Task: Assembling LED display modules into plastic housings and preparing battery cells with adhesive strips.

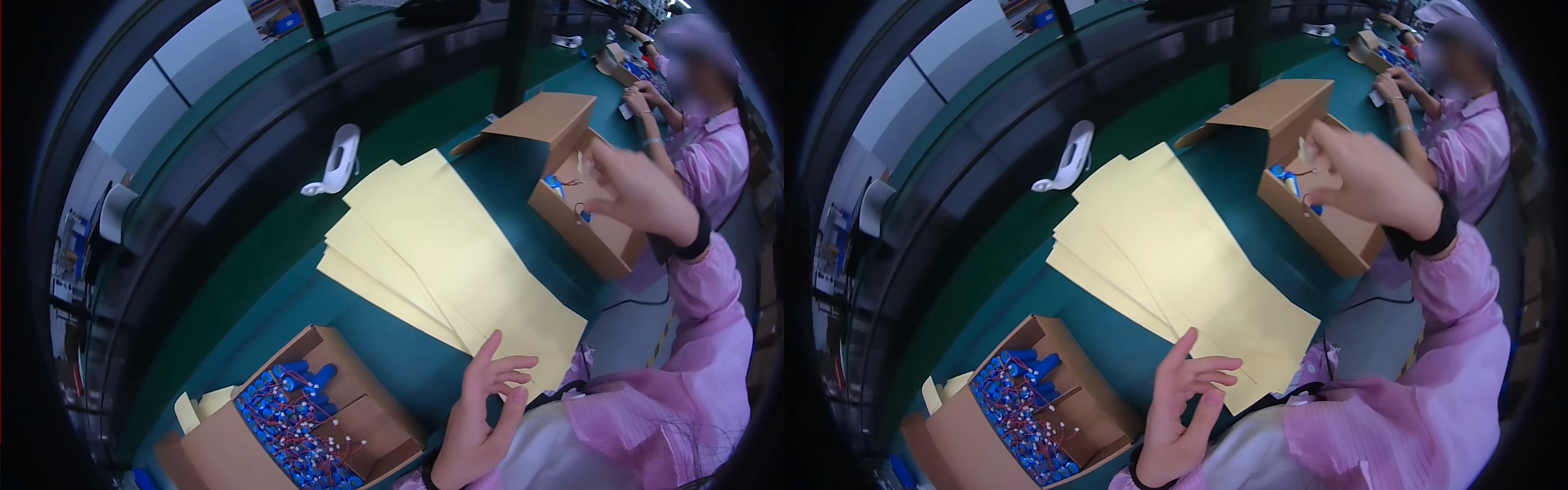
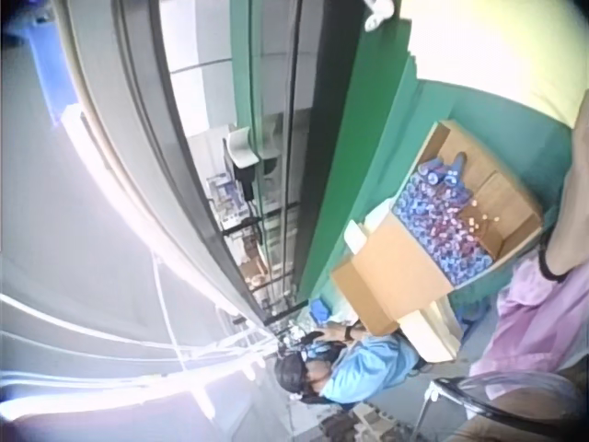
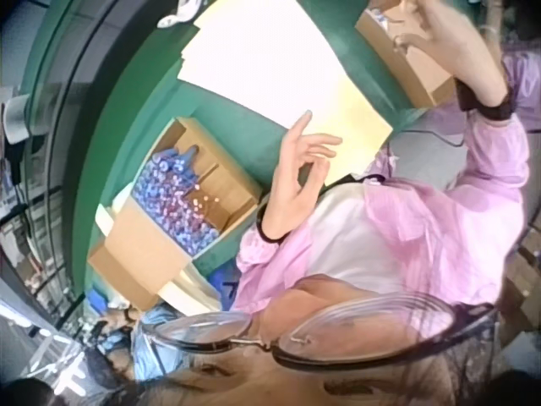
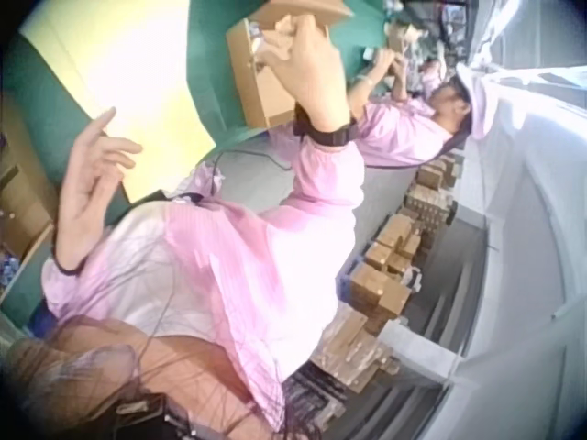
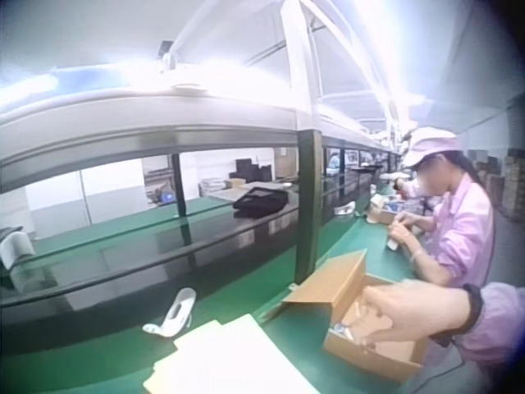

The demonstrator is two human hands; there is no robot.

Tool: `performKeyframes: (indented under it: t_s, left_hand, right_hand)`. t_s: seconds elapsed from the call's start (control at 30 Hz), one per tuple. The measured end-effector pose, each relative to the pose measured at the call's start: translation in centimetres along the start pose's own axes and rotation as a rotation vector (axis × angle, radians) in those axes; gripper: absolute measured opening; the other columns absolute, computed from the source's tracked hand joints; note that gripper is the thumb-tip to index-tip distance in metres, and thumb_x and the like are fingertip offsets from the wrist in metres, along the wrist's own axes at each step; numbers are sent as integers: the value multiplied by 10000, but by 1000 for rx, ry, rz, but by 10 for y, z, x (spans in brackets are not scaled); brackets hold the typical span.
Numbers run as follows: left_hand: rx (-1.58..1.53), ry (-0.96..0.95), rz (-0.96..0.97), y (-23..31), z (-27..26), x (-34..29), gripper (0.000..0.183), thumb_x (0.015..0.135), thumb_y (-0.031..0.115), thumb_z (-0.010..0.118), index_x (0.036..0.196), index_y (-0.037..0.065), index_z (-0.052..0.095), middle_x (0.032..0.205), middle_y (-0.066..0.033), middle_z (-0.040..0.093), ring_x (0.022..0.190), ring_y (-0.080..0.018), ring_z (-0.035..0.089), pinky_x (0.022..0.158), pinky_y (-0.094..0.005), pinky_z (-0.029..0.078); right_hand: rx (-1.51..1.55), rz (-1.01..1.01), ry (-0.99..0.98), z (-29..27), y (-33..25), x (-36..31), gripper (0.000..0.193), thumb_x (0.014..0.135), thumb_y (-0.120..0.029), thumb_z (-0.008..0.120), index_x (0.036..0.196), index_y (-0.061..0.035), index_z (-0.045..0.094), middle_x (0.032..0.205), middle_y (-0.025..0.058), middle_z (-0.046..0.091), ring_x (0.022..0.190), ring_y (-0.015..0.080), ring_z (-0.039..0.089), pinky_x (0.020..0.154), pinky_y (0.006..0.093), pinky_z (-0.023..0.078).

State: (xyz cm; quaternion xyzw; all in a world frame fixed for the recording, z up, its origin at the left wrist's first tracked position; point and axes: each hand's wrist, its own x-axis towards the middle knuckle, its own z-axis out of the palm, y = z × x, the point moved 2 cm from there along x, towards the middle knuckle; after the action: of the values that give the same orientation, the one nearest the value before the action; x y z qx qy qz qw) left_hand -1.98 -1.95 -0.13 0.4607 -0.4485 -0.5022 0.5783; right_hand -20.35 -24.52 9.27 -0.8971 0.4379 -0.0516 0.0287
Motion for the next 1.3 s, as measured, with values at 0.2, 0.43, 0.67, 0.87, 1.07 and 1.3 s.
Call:
performKeyframes:
  t_s: [0.2,0.43,0.67,0.87,1.07,1.3]
  left_hand:
    - [-73,-128,-111,-3,-16,-1,523,962,28,469,1434,26,242,1196,-155,580,1021,-193,584,873,-309,447]
    - [-273,-77,-142,-11,-14,-1,408,987,81,457,1367,27,319,1131,-140,583,958,-182,576,832,-299,455]
    - [-186,151,10,-8,-15,-3,428,925,38,516,1327,6,373,1233,-134,528,1092,-205,519,883,-313,442]
    - [-56,697,225,-7,-32,0,617,868,218,544,1396,-21,331,1394,-137,397,1296,-254,360,1065,-391,258]
    - [146,643,184,-13,-36,-7,841,840,556,589,1361,-48,325,1321,-167,398,1234,-264,379,1039,-384,251]
    - [-278,543,154,-7,-10,-7,963,784,716,568,1370,3,290,1219,-119,438,1099,-288,516,865,-448,481]
  right_hand:
    - [53,-394,-41,21,-101,130,494,767,-327,755,1074,-8,538,969,160,669,925,311,654,756,395,506]
    - [-82,-395,15,134,-159,254,498,726,-293,770,1112,-20,611,904,163,684,855,343,673,766,425,532]
    - [119,-346,384,61,-137,253,205,777,-161,636,907,-10,685,869,191,691,794,306,689,724,409,551]
    - [880,-287,-186,-25,-159,141,279,863,-219,563,905,36,667,717,81,647,560,124,624,538,260,519]
    - [878,-290,-328,-47,-171,69,263,822,-194,533,718,24,638,655,127,652,571,195,652,722,327,521]
    - [831,-288,-665,-45,-167,46,281,827,-210,516,757,10,676,675,85,679,627,171,670,950,363,417]
